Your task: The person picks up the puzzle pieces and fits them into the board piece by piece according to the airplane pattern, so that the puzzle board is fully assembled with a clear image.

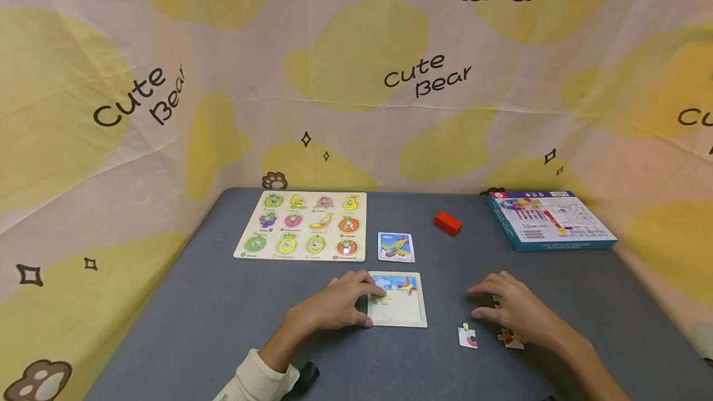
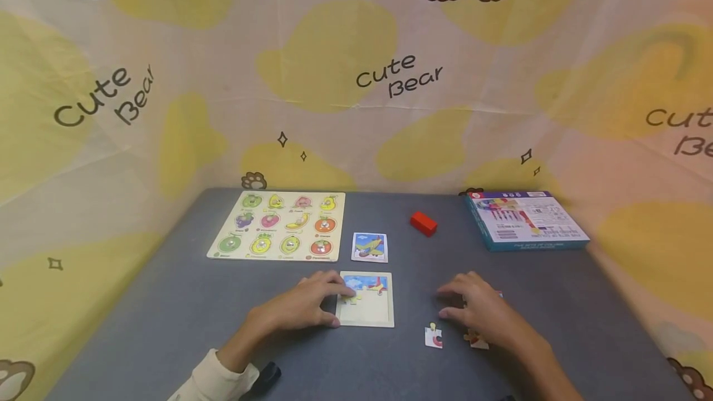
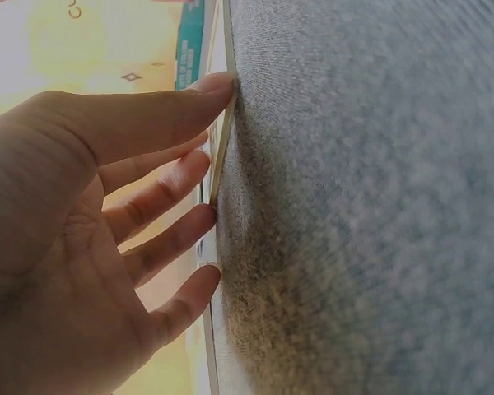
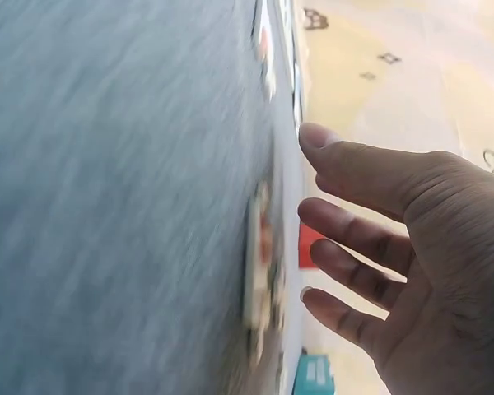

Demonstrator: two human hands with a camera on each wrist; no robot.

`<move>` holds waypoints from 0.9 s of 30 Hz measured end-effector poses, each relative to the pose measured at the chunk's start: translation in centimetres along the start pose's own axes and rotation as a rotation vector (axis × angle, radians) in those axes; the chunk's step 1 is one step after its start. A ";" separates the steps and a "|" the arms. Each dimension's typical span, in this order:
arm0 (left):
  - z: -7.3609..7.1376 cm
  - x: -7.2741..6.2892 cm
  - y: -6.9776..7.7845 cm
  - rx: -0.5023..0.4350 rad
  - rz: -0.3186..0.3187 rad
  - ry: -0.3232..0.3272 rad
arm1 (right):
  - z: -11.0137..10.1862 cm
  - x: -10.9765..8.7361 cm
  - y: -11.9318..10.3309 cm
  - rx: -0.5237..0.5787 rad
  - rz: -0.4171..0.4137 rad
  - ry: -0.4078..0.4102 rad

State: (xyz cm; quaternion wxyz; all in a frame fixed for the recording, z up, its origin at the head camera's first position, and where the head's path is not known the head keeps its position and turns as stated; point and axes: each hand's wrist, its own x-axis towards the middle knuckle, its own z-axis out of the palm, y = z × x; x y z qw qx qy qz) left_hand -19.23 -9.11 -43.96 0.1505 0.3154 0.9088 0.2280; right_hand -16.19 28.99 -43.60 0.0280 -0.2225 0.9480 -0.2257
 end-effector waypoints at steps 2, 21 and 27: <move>0.0 0.0 0.0 -0.002 0.004 0.002 | -0.1 -0.4 0.6 -0.004 0.031 -0.007; -0.1 -0.1 0.1 0.003 0.022 0.010 | -1.3 -2.6 4.4 -0.109 0.079 0.043; 0.0 -0.1 -0.4 -0.005 0.070 0.026 | -1.4 -2.6 4.5 -0.114 0.084 0.046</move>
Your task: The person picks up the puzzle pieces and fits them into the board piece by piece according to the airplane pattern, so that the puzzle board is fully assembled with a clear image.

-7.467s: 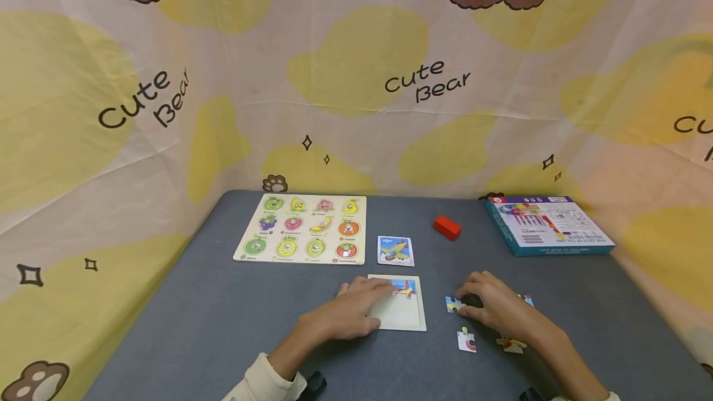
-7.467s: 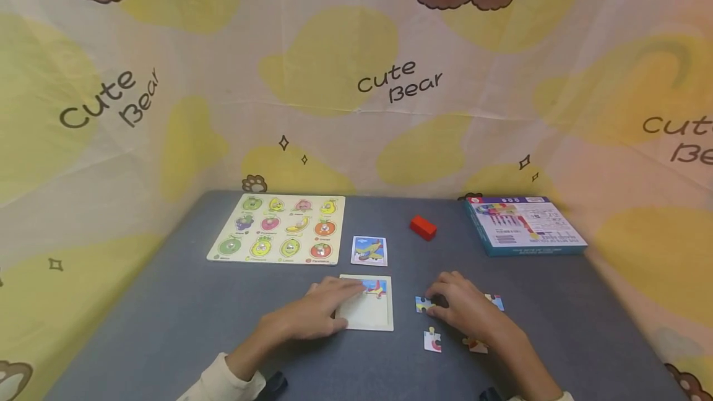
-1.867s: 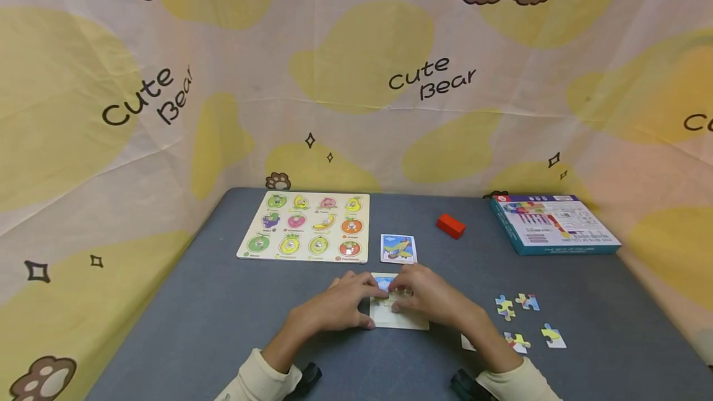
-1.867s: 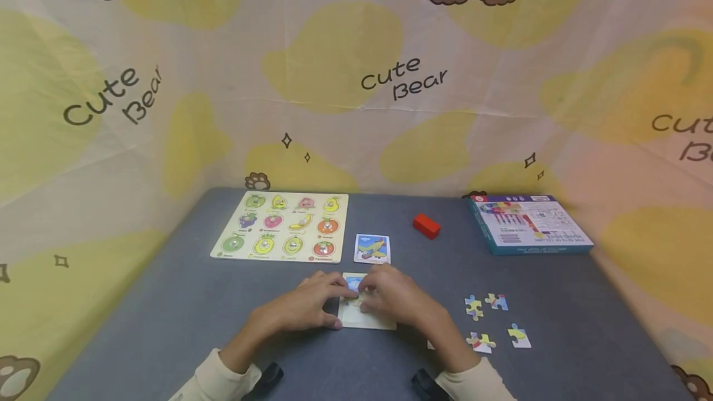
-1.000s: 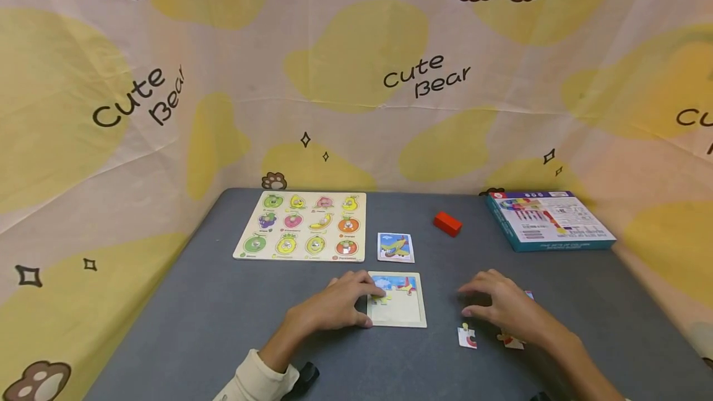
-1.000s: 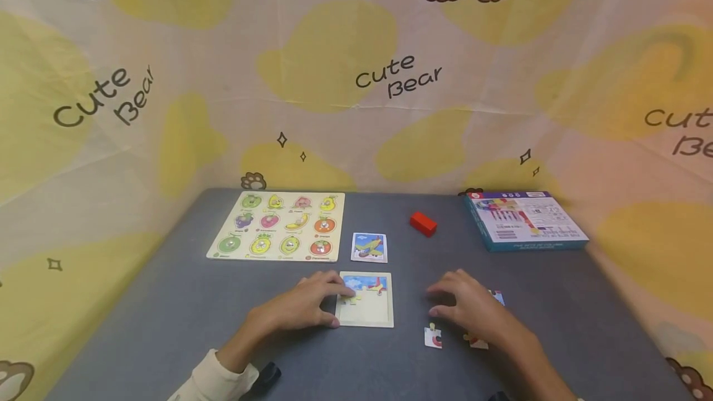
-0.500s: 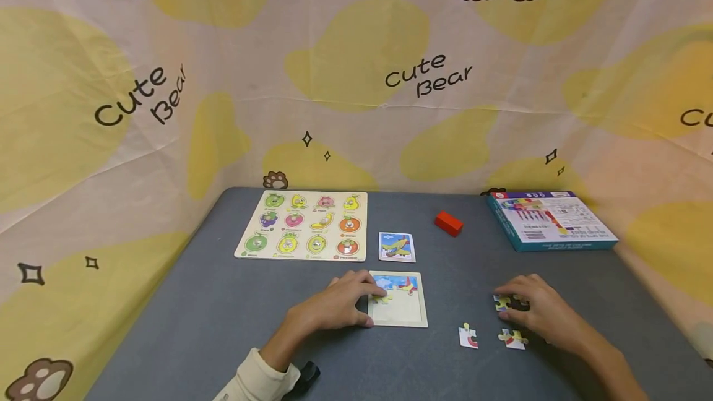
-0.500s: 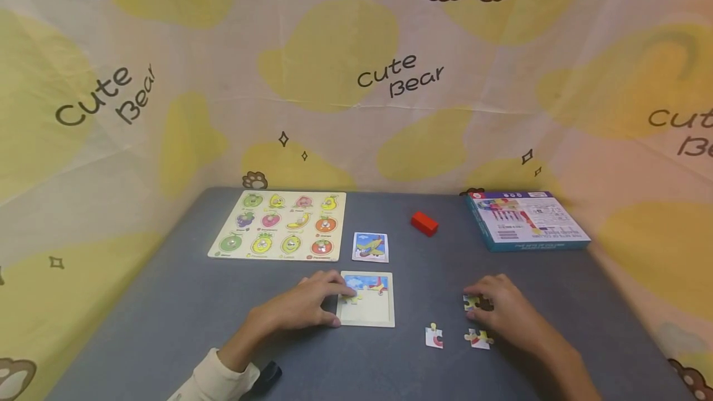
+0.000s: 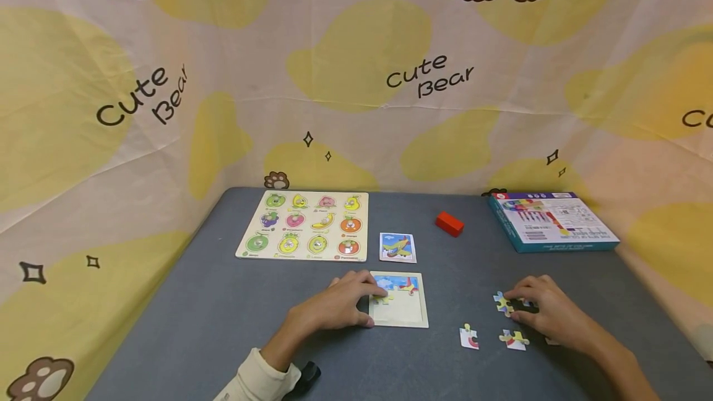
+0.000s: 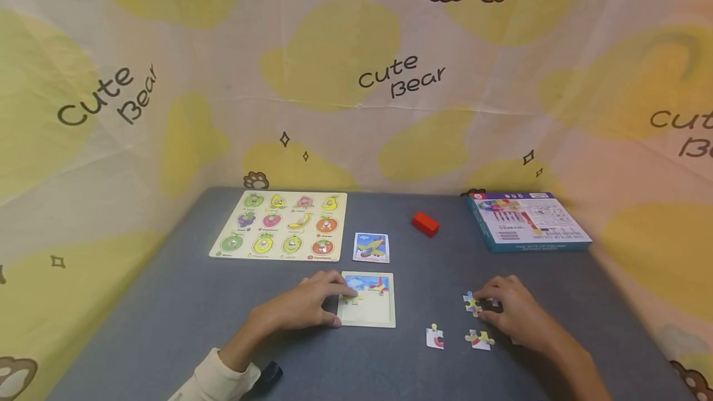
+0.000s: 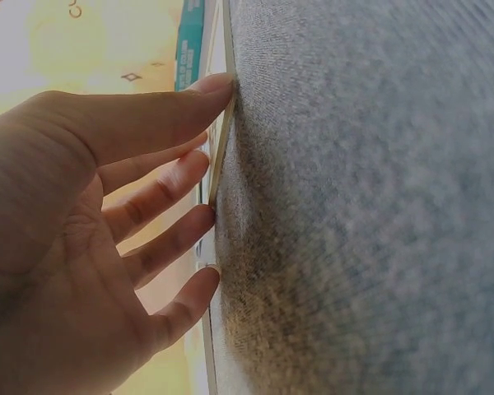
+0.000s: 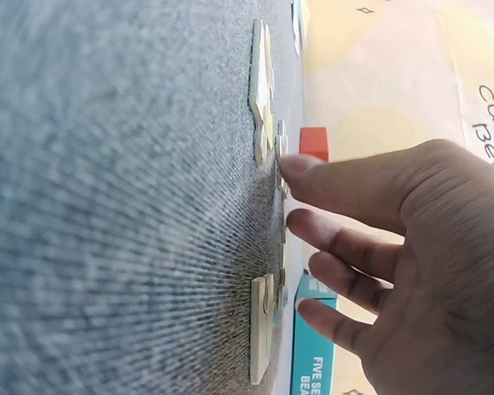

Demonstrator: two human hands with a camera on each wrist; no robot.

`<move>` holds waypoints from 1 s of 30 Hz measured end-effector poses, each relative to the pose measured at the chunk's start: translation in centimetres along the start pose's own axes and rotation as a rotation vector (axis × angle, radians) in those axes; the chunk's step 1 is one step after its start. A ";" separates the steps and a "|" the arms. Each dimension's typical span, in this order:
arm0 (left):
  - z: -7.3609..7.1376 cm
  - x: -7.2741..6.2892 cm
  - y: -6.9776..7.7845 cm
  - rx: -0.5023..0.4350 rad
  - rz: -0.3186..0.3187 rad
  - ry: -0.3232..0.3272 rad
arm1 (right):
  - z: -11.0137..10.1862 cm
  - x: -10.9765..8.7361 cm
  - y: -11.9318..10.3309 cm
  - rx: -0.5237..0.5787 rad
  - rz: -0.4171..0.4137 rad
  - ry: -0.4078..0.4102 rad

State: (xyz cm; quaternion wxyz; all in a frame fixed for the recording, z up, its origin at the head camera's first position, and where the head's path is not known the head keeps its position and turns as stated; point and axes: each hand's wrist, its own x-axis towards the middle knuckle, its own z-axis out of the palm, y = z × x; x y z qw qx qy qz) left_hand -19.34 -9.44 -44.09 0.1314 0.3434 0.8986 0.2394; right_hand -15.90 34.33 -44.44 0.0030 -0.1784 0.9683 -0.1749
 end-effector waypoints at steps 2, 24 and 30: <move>0.0 0.0 -0.1 -0.002 0.005 -0.001 | -0.1 0.0 0.0 -0.001 0.007 0.000; 0.9 0.5 -1.6 -0.008 0.042 0.019 | -0.8 0.7 0.2 0.001 0.023 -0.070; 0.8 0.4 -1.4 -0.011 0.030 0.009 | -0.6 0.7 0.2 -0.012 0.015 -0.052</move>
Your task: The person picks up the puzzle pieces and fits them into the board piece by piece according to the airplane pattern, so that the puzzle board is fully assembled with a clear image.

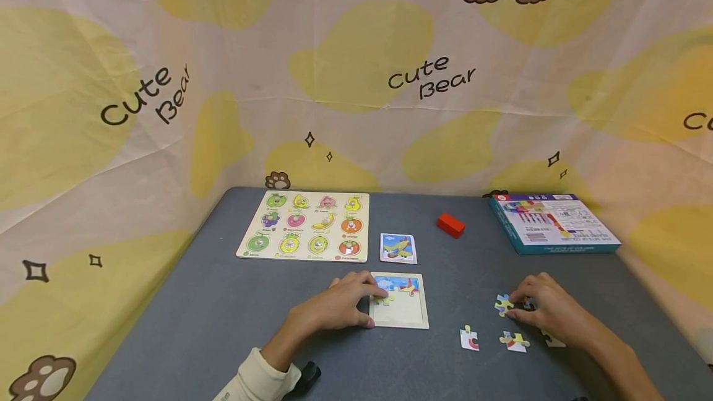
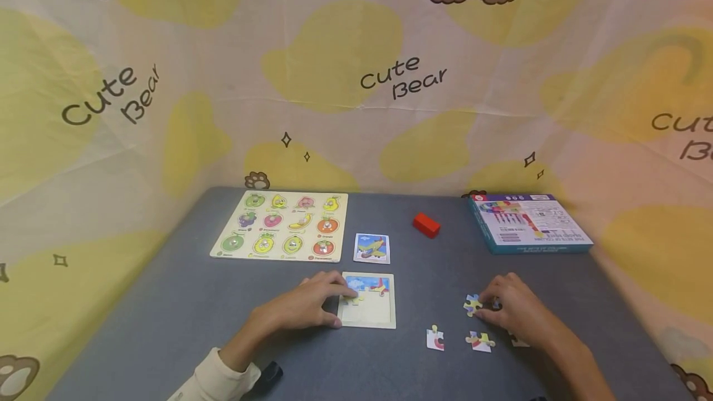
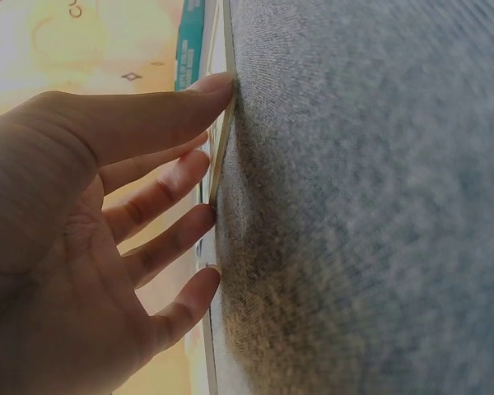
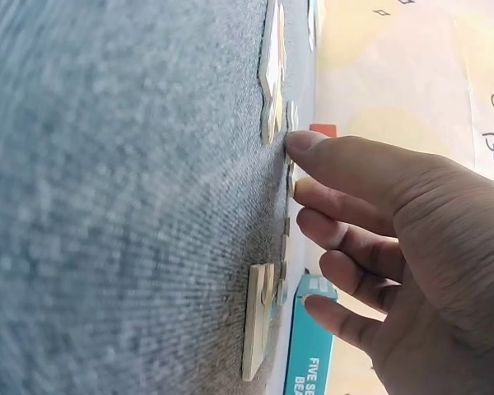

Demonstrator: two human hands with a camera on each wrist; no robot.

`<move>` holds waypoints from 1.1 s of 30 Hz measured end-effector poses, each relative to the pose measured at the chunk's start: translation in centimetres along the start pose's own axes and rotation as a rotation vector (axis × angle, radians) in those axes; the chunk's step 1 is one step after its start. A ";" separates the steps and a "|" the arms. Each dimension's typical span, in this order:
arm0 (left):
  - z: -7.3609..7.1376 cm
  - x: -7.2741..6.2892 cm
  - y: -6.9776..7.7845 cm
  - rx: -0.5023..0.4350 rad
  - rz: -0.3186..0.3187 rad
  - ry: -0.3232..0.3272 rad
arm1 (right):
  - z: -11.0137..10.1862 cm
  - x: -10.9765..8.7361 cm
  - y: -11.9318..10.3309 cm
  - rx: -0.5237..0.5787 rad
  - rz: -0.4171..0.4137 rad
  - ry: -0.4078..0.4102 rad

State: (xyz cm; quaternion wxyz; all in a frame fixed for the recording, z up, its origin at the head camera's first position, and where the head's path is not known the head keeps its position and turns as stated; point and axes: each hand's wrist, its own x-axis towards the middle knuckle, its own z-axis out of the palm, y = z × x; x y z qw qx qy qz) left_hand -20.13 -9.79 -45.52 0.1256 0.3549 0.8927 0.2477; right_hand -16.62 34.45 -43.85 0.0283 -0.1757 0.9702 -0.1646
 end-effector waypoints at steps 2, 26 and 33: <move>-0.1 -0.1 0.2 0.003 -0.002 -0.001 | 0.1 0.0 -0.2 0.005 0.002 0.008; -0.7 -0.4 1.3 0.004 -0.045 -0.017 | 1.4 4.1 -6.4 0.012 -0.127 0.030; -0.8 -0.4 1.4 0.017 -0.058 -0.030 | 2.5 5.7 -8.2 0.006 -0.172 0.029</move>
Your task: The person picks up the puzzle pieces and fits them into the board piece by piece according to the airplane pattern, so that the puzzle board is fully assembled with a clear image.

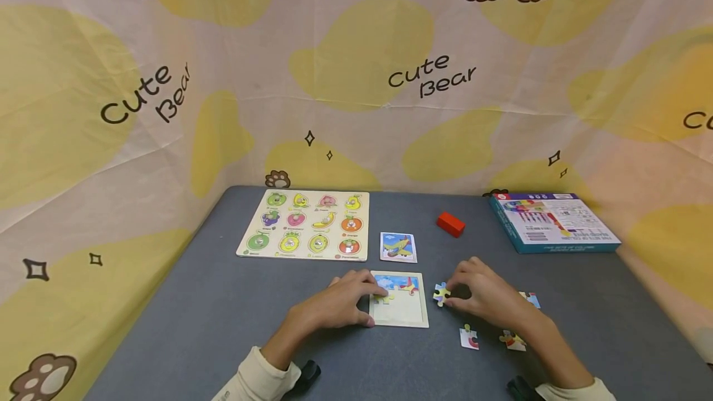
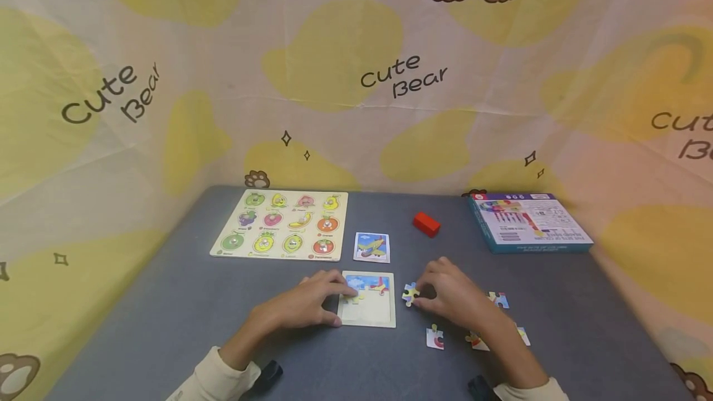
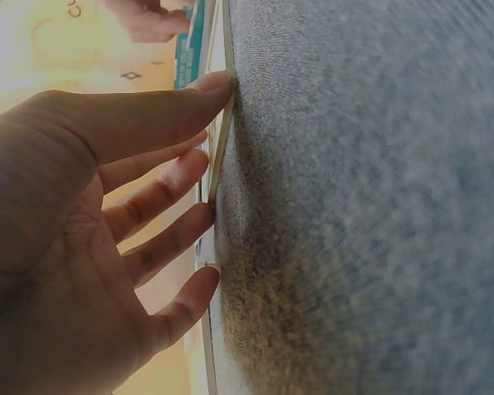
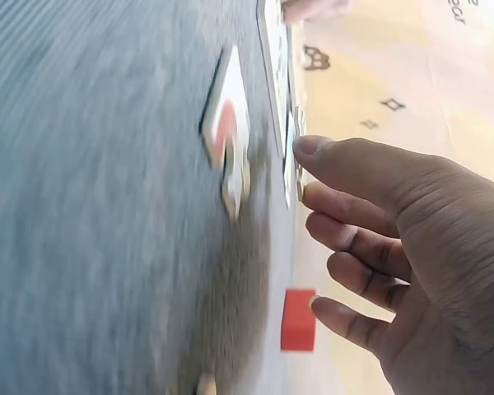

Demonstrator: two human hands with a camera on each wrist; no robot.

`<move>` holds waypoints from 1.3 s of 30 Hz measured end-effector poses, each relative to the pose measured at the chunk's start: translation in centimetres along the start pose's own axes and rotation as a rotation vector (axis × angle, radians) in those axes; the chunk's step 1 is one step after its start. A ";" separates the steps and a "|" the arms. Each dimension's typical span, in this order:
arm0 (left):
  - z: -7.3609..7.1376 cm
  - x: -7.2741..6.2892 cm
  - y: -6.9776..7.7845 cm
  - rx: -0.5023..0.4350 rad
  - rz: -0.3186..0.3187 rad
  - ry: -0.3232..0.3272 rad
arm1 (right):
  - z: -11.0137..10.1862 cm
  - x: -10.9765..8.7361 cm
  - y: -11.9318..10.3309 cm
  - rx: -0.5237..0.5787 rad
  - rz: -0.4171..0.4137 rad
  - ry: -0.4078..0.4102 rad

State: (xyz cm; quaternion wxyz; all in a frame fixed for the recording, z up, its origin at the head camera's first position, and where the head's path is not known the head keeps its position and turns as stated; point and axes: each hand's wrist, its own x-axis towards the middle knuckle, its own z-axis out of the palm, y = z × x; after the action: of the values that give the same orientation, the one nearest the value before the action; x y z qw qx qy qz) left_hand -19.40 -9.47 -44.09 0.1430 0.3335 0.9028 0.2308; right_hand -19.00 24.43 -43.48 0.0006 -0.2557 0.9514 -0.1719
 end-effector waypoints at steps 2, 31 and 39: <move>-0.1 -0.1 0.4 -0.003 -0.026 -0.009 | 0.3 0.4 -0.4 -0.001 -0.024 0.002; -0.2 -0.1 0.3 0.012 -0.011 0.004 | 2.8 4.4 -5.1 0.001 -0.180 -0.024; -0.1 -0.1 0.2 0.009 0.005 0.011 | 3.3 4.5 -5.4 0.027 -0.170 -0.021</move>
State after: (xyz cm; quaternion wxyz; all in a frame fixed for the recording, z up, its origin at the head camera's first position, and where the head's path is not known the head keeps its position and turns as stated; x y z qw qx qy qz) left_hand -19.23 -9.41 -43.88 0.1362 0.3353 0.9037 0.2290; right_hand -20.03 16.77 -44.39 -0.0007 -0.3375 0.9237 -0.1814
